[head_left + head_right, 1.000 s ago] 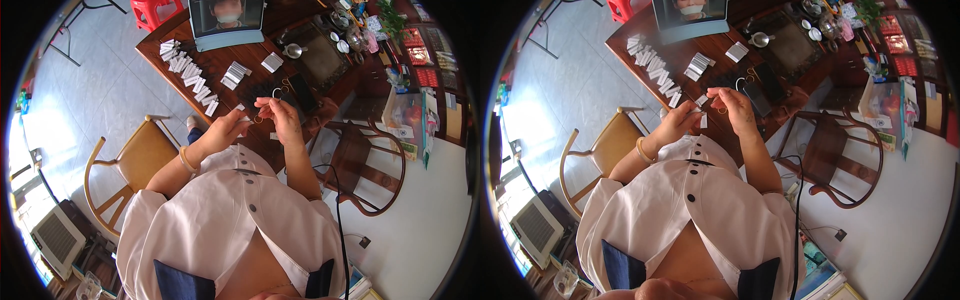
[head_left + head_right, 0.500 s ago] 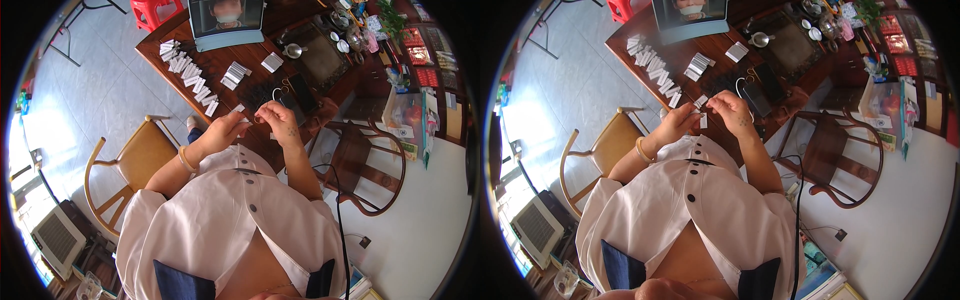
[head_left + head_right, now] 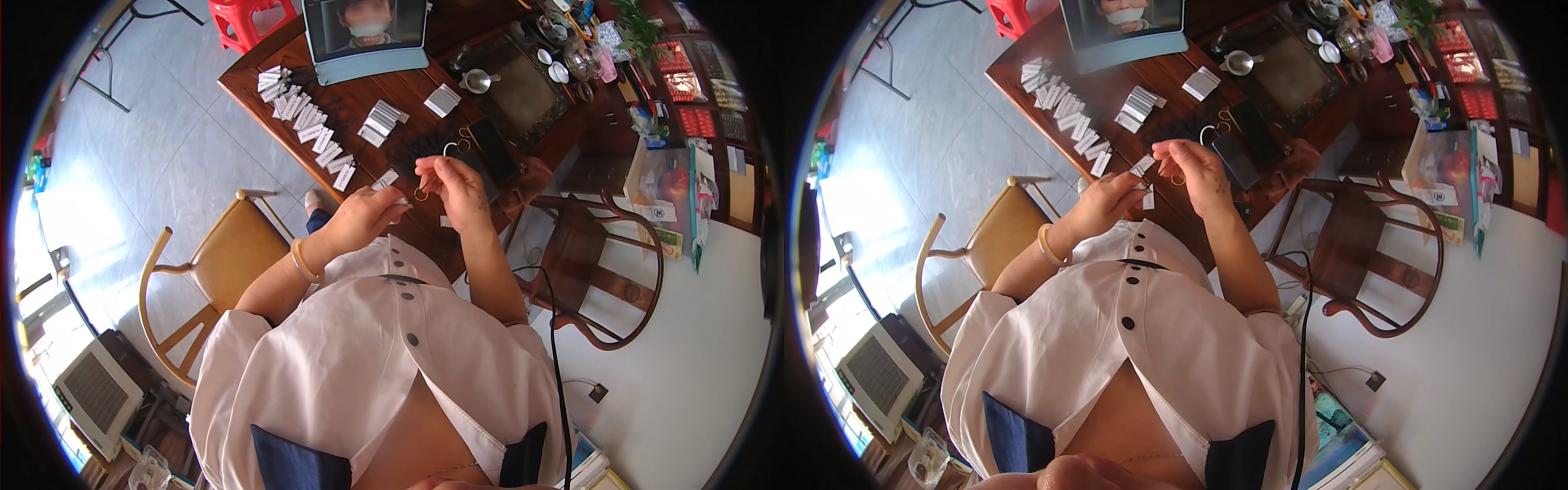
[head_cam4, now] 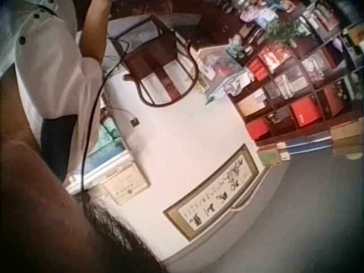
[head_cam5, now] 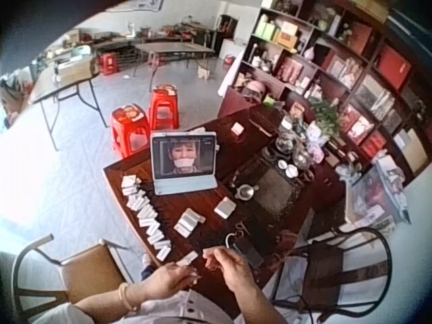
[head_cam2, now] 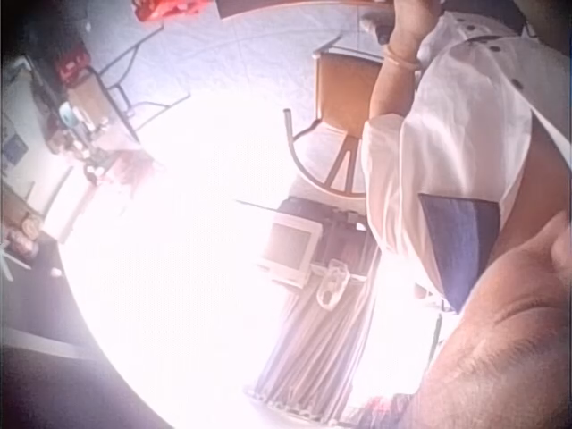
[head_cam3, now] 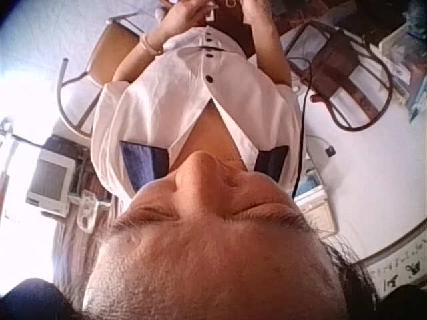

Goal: Manually assembling small white plastic housings by inserting circular metal rings.

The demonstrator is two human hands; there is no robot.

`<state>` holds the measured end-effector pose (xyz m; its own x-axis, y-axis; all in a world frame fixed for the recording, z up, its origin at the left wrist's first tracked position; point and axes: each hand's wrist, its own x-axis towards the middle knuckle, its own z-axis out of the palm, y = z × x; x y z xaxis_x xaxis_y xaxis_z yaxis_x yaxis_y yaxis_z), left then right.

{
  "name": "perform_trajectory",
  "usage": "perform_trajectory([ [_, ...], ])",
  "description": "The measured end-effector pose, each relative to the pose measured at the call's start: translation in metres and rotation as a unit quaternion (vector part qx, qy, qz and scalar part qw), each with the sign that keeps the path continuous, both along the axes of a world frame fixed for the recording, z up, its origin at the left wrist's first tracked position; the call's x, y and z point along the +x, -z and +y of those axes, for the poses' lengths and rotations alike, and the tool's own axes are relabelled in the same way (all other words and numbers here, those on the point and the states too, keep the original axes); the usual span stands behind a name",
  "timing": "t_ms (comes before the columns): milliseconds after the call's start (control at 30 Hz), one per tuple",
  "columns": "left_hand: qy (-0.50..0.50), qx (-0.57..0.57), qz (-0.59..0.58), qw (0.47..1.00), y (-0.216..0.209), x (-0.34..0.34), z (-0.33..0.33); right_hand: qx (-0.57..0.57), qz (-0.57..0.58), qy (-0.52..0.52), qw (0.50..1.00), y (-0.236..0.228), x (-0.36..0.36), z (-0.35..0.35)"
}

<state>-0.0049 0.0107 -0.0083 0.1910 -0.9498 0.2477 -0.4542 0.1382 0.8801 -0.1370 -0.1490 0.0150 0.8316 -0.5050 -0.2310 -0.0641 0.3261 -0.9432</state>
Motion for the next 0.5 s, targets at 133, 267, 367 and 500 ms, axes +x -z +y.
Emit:
perform_trajectory([
  [133, -0.018, 0.086, 0.117, 0.989, 0.006, 0.0, 0.002, -0.041, -0.055, 0.097, 0.993, -0.004, 0.004, -0.001],
  [267, -0.004, 0.099, 0.173, 0.98, 0.002, 0.001, 0.0, -0.066, -0.03, 0.013, 0.997, -0.002, 0.003, 0.002],
  [367, 0.0, 0.146, 0.203, 0.968, -0.001, 0.002, 0.001, 0.033, 0.025, -0.036, 0.998, 0.008, -0.001, 0.007],
  [500, 0.003, 0.145, 0.214, 0.966, 0.001, 0.001, 0.002, -0.009, 0.02, -0.08, 0.997, 0.015, -0.004, 0.022],
])
